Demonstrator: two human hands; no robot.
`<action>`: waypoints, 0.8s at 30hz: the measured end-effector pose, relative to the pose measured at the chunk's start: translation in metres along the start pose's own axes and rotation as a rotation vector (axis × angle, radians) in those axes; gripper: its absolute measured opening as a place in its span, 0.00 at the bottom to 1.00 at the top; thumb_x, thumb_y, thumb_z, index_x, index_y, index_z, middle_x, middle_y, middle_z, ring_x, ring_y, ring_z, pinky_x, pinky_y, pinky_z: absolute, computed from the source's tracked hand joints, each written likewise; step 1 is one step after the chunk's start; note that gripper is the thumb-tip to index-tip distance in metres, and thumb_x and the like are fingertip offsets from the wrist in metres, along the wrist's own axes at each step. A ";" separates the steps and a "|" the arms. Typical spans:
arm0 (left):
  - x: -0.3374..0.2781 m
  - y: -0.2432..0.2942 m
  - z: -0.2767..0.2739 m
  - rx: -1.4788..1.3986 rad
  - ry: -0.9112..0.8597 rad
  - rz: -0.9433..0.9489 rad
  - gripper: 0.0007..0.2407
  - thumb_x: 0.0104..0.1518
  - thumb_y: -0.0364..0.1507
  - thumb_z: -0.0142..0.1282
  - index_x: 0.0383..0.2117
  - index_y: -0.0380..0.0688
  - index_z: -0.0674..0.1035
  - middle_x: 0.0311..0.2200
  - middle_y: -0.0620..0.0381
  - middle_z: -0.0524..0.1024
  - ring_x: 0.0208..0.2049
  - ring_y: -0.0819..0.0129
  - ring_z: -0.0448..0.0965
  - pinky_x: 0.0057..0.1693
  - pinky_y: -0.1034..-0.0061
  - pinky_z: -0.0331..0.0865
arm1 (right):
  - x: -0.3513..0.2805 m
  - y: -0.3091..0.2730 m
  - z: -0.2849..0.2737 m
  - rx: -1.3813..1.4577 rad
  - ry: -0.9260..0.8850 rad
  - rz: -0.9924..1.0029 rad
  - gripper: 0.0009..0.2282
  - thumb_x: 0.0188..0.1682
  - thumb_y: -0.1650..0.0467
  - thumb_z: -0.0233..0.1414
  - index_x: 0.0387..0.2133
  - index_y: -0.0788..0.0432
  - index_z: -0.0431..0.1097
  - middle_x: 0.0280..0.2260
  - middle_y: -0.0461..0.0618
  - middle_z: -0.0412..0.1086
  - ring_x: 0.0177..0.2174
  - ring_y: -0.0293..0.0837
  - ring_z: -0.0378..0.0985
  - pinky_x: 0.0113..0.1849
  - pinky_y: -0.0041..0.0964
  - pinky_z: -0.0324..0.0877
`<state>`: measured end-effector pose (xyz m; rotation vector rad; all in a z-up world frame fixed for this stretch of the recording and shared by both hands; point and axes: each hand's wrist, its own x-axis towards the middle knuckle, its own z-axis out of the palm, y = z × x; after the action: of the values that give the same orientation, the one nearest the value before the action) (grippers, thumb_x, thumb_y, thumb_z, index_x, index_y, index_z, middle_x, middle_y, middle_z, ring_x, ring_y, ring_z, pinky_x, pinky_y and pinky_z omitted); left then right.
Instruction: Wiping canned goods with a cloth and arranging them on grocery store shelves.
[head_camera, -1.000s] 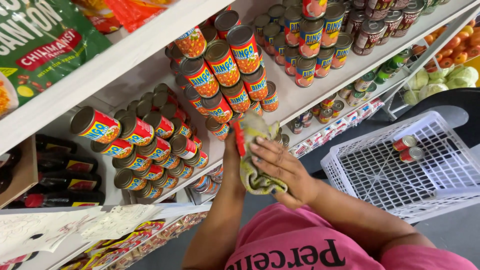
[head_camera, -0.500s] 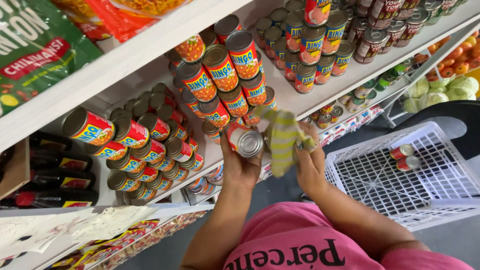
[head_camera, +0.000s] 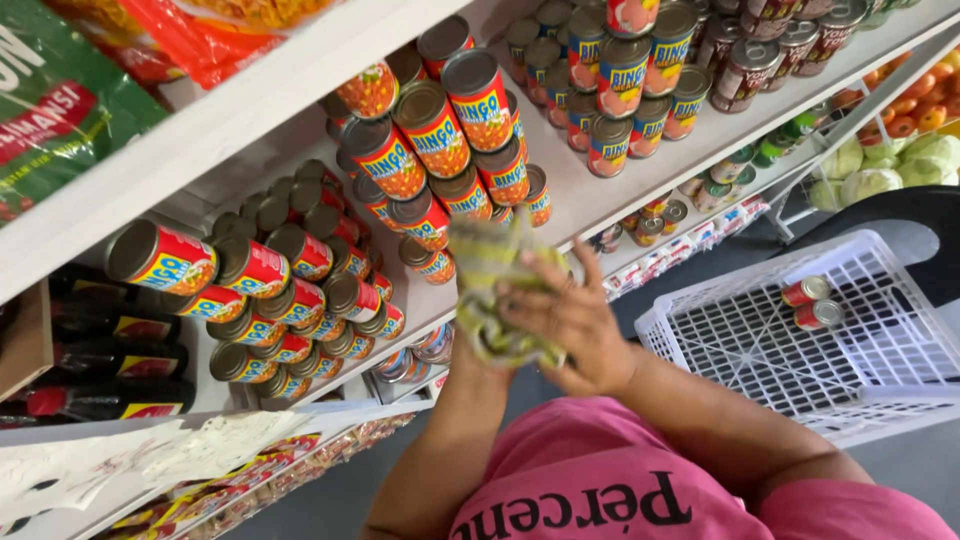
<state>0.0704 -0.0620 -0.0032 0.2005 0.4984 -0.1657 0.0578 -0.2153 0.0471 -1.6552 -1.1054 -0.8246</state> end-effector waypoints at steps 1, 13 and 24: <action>0.001 0.000 0.003 0.002 -0.006 0.001 0.26 0.55 0.49 0.61 0.46 0.35 0.80 0.44 0.39 0.82 0.43 0.47 0.84 0.54 0.53 0.78 | -0.001 0.001 -0.003 -0.002 0.003 -0.005 0.26 0.59 0.55 0.35 0.50 0.59 0.75 0.52 0.55 0.75 0.62 0.66 0.63 0.62 0.76 0.29; -0.016 0.004 -0.007 0.161 -0.051 0.237 0.22 0.57 0.44 0.61 0.48 0.39 0.79 0.45 0.42 0.82 0.42 0.51 0.85 0.51 0.59 0.80 | -0.004 0.006 -0.006 0.269 0.032 0.059 0.21 0.57 0.59 0.42 0.41 0.62 0.79 0.46 0.56 0.79 0.58 0.61 0.71 0.66 0.60 0.41; -0.042 0.032 0.074 1.078 -0.637 1.132 0.36 0.48 0.26 0.73 0.64 0.34 0.65 0.57 0.38 0.71 0.62 0.49 0.70 0.67 0.53 0.66 | 0.082 0.014 -0.058 0.288 -0.264 0.320 0.33 0.39 0.66 0.65 0.59 0.66 0.65 0.47 0.67 0.69 0.46 0.68 0.75 0.45 0.56 0.72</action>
<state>0.0747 -0.0433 0.0857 1.3901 -0.4366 0.6274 0.0991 -0.2480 0.1338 -1.6651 -1.0427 -0.2336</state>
